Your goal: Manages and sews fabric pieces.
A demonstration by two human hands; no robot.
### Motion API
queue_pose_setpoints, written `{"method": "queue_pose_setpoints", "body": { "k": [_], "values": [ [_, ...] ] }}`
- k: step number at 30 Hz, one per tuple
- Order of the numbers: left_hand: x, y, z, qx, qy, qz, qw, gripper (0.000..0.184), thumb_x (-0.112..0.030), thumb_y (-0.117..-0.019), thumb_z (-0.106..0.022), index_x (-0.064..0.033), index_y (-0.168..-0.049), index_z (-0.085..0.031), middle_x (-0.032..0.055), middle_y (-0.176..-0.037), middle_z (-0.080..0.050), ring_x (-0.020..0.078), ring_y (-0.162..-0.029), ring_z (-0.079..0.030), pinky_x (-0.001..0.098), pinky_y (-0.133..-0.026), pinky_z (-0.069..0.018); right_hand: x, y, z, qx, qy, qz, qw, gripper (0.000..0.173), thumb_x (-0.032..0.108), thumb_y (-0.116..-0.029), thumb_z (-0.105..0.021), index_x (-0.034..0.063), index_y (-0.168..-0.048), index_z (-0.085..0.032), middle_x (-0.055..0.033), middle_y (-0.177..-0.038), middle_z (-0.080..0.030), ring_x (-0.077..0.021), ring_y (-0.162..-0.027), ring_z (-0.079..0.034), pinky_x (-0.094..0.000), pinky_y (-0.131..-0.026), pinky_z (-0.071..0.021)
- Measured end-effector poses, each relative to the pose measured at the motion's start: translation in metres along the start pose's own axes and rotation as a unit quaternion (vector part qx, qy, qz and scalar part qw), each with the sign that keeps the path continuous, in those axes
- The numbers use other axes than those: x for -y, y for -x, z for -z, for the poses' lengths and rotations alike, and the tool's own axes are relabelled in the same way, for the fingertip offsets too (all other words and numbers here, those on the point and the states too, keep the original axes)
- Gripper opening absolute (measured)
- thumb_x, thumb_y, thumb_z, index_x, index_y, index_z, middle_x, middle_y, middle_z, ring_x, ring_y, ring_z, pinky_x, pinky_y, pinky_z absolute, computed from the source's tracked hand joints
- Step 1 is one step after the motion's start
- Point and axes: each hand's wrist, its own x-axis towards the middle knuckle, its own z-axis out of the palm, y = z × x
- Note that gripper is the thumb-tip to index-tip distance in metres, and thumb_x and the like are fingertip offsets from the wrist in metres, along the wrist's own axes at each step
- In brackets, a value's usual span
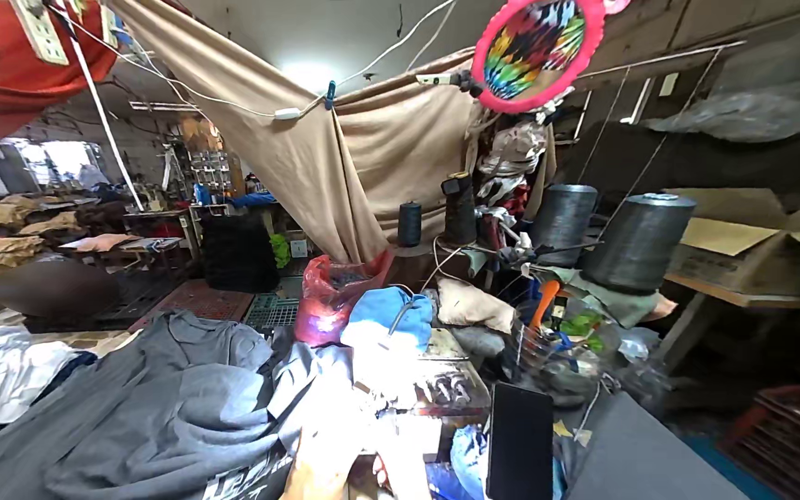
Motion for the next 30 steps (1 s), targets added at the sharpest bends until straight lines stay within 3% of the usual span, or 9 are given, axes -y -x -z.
{"method": "queue_pose_setpoints", "body": {
  "k": [4,7,13,16,19,22,26,28,30],
  "values": [
    [-0.001,-0.015,0.005,0.134,0.008,0.060,0.989,0.042,0.000,-0.0991,-0.047,-0.0125,-0.133,-0.069,0.0138,-0.137,-0.066,0.0384,-0.132,-0.057,0.0614,-0.113,-0.0386,0.001,0.000,0.000,-0.002,-0.030,0.006,1.000,0.019,0.011,-0.1041,-0.052,-0.0060,-0.112,-0.057,-0.0017,-0.067,-0.061,-0.0081,-0.054,-0.059,-0.0223,-0.050,-0.0506],
    [0.007,-0.030,-0.007,0.226,-0.028,0.102,0.968,0.053,0.006,-0.0951,-0.050,-0.0164,-0.142,-0.062,0.0136,-0.148,-0.057,0.0373,-0.139,-0.051,0.0644,-0.112,-0.0356,0.001,-0.001,-0.002,-0.015,-0.042,-0.020,0.999,0.017,0.009,-0.1034,-0.055,-0.0054,-0.112,-0.056,-0.0026,-0.067,-0.060,-0.0084,-0.052,-0.056,-0.0222,-0.047,-0.0478],
    [0.014,-0.044,-0.008,0.194,0.048,0.134,0.971,0.043,-0.020,-0.1069,-0.043,-0.0133,-0.147,-0.057,0.0130,-0.153,-0.053,0.0390,-0.146,-0.042,0.0642,-0.119,-0.0275,-0.002,-0.002,-0.002,-0.011,-0.058,-0.033,0.998,0.016,0.010,-0.1035,-0.056,-0.0039,-0.111,-0.057,-0.0027,-0.063,-0.060,-0.0093,-0.048,-0.056,-0.0227,-0.044,-0.0471],
    [0.014,-0.040,-0.012,0.157,0.029,0.111,0.981,0.041,-0.015,-0.1045,-0.045,-0.0117,-0.142,-0.061,0.0164,-0.148,-0.057,0.0437,-0.141,-0.047,0.0694,-0.113,-0.0332,-0.001,0.000,-0.001,0.001,-0.067,-0.038,0.997,0.013,0.009,-0.1043,-0.053,-0.0034,-0.106,-0.056,-0.0023,-0.063,-0.060,-0.0087,-0.048,-0.056,-0.0217,-0.044,-0.0471],
    [0.008,-0.034,0.002,0.208,0.070,0.139,0.966,0.046,-0.010,-0.1039,-0.045,-0.0120,-0.149,-0.054,0.0147,-0.157,-0.047,0.0410,-0.149,-0.037,0.0656,-0.119,-0.0267,-0.003,0.003,0.002,-0.027,0.063,0.041,0.997,0.019,0.011,-0.1010,-0.060,-0.0057,-0.111,-0.062,-0.0045,-0.074,-0.065,-0.0088,-0.059,-0.060,-0.0238,-0.054,-0.0514],
    [-0.003,-0.019,0.011,0.250,0.033,0.119,0.960,0.050,-0.001,-0.0961,-0.049,-0.0029,-0.145,-0.056,0.0228,-0.152,-0.051,0.0450,-0.143,-0.044,0.0642,-0.112,-0.0372,0.009,0.021,0.003,-0.102,0.259,0.163,0.946,0.031,0.016,-0.0924,-0.071,-0.0082,-0.112,-0.070,-0.0212,-0.097,-0.071,-0.0313,-0.090,-0.070,-0.0489,-0.086,-0.0560],
    [-0.020,0.009,0.027,0.118,0.056,0.077,0.989,0.035,0.003,-0.0903,-0.058,0.0004,-0.123,-0.071,0.0222,-0.124,-0.070,0.0398,-0.118,-0.067,0.0527,-0.097,-0.0561,0.016,0.034,0.005,-0.063,0.342,0.244,0.905,0.026,0.016,-0.0947,-0.065,-0.0069,-0.102,-0.076,-0.0225,-0.093,-0.074,-0.0377,-0.089,-0.073,-0.0541,-0.085,-0.0570],
    [-0.036,0.011,0.044,0.164,0.062,0.104,0.979,0.033,0.002,-0.0931,-0.057,0.0004,-0.123,-0.071,0.0227,-0.121,-0.071,0.0410,-0.117,-0.067,0.0529,-0.097,-0.0560,0.009,0.037,0.007,-0.029,0.325,0.285,0.901,0.020,0.012,-0.0924,-0.065,-0.0031,-0.098,-0.078,-0.0197,-0.091,-0.074,-0.0352,-0.085,-0.072,-0.0530,-0.081,-0.0572],
    [-0.043,0.011,0.053,0.216,0.080,0.122,0.966,0.033,0.001,-0.0947,-0.054,-0.0006,-0.123,-0.071,0.0222,-0.119,-0.071,0.0413,-0.117,-0.066,0.0545,-0.096,-0.0549,0.008,0.039,0.010,0.019,0.314,0.286,0.905,0.019,0.010,-0.0917,-0.066,0.0032,-0.104,-0.079,-0.0173,-0.102,-0.075,-0.0354,-0.099,-0.072,-0.0531,-0.089,-0.0565]
  ]
}}
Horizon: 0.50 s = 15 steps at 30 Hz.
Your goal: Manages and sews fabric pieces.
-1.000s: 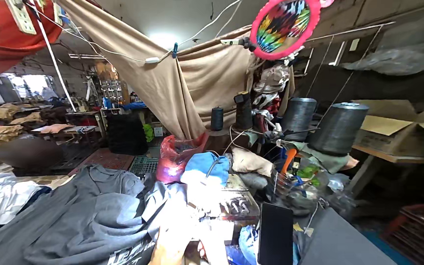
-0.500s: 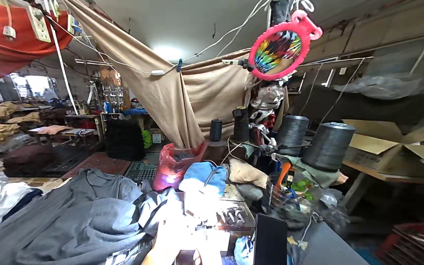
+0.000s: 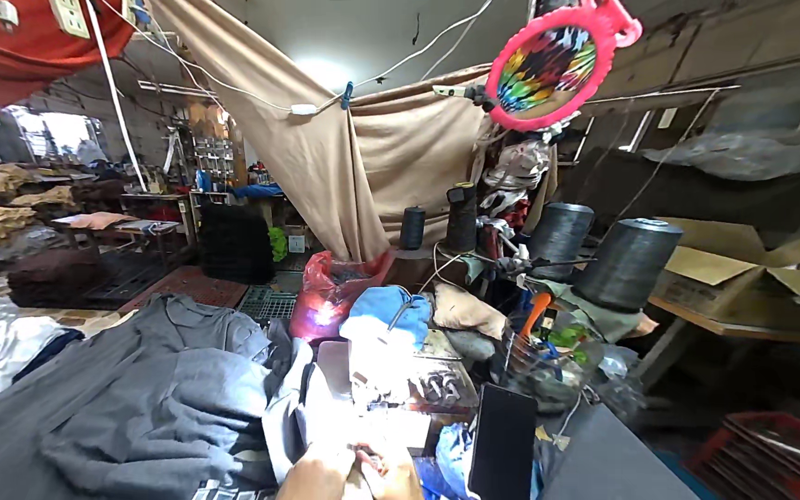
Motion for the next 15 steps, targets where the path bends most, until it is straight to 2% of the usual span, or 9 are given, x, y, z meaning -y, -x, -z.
{"method": "queue_pose_setpoints", "body": {
  "k": [2,4,7,10,13,14,15],
  "values": [
    [-0.002,0.002,0.002,0.028,0.013,0.006,0.999,0.034,-0.001,-0.0948,-0.054,-0.0027,-0.124,-0.071,0.0220,-0.118,-0.071,0.0411,-0.114,-0.068,0.0565,-0.092,-0.0561,0.009,0.002,0.007,0.023,-0.007,-0.028,0.999,0.021,0.013,-0.0930,-0.067,0.0041,-0.107,-0.079,-0.0185,-0.107,-0.075,-0.0361,-0.104,-0.070,-0.0532,-0.093,-0.0541],
    [0.000,0.001,-0.002,0.015,0.020,0.006,1.000,0.030,-0.006,-0.0971,-0.054,-0.0029,-0.121,-0.073,0.0222,-0.111,-0.073,0.0409,-0.104,-0.071,0.0575,-0.087,-0.0575,0.016,0.003,0.013,0.014,-0.001,-0.048,0.999,0.021,0.013,-0.0927,-0.068,0.0027,-0.106,-0.079,-0.0184,-0.108,-0.075,-0.0360,-0.106,-0.070,-0.0531,-0.095,-0.0532],
    [0.000,-0.005,-0.006,0.005,0.007,0.032,0.999,0.029,-0.018,-0.1033,-0.053,-0.0010,-0.113,-0.074,0.0228,-0.099,-0.074,0.0424,-0.095,-0.073,0.0592,-0.082,-0.0572,-0.004,0.001,0.010,-0.052,0.062,-0.027,0.996,0.017,0.018,-0.0895,-0.072,0.0033,-0.096,-0.080,-0.0149,-0.098,-0.076,-0.0333,-0.096,-0.073,-0.0529,-0.084,-0.0584],
    [0.001,-0.011,-0.014,-0.029,-0.019,0.039,0.999,0.030,-0.023,-0.1036,-0.054,-0.0042,-0.108,-0.076,0.0205,-0.093,-0.075,0.0410,-0.089,-0.074,0.0588,-0.077,-0.0576,-0.008,-0.005,0.015,-0.054,0.127,-0.052,0.989,0.022,0.021,-0.0912,-0.071,0.0006,-0.097,-0.079,-0.0187,-0.097,-0.076,-0.0378,-0.095,-0.073,-0.0565,-0.081,-0.0580],
    [-0.001,-0.015,-0.021,-0.066,-0.037,0.033,0.997,0.027,-0.023,-0.1018,-0.056,-0.0050,-0.105,-0.077,0.0190,-0.094,-0.075,0.0390,-0.089,-0.075,0.0570,-0.075,-0.0586,-0.009,-0.007,0.018,-0.039,0.143,-0.071,0.986,0.025,0.024,-0.0928,-0.070,0.0011,-0.096,-0.078,-0.0185,-0.097,-0.075,-0.0382,-0.094,-0.073,-0.0582,-0.080,-0.0571],
    [-0.004,-0.015,-0.016,-0.048,-0.034,0.041,0.997,0.029,-0.023,-0.1030,-0.054,-0.0040,-0.108,-0.077,0.0202,-0.101,-0.075,0.0399,-0.096,-0.074,0.0577,-0.080,-0.0579,-0.009,-0.006,0.021,-0.027,0.136,-0.081,0.987,0.027,0.027,-0.0937,-0.069,0.0025,-0.098,-0.079,-0.0181,-0.101,-0.076,-0.0381,-0.098,-0.072,-0.0591,-0.083,-0.0559],
    [-0.010,-0.015,-0.007,-0.004,-0.018,0.058,0.998,0.034,-0.023,-0.1060,-0.050,-0.0014,-0.115,-0.074,0.0234,-0.113,-0.073,0.0430,-0.108,-0.070,0.0604,-0.089,-0.0538,-0.011,-0.005,0.023,-0.010,0.123,-0.094,0.988,0.031,0.032,-0.0952,-0.067,0.0037,-0.104,-0.079,-0.0186,-0.109,-0.075,-0.0387,-0.106,-0.070,-0.0607,-0.090,-0.0530]
  ]
}}
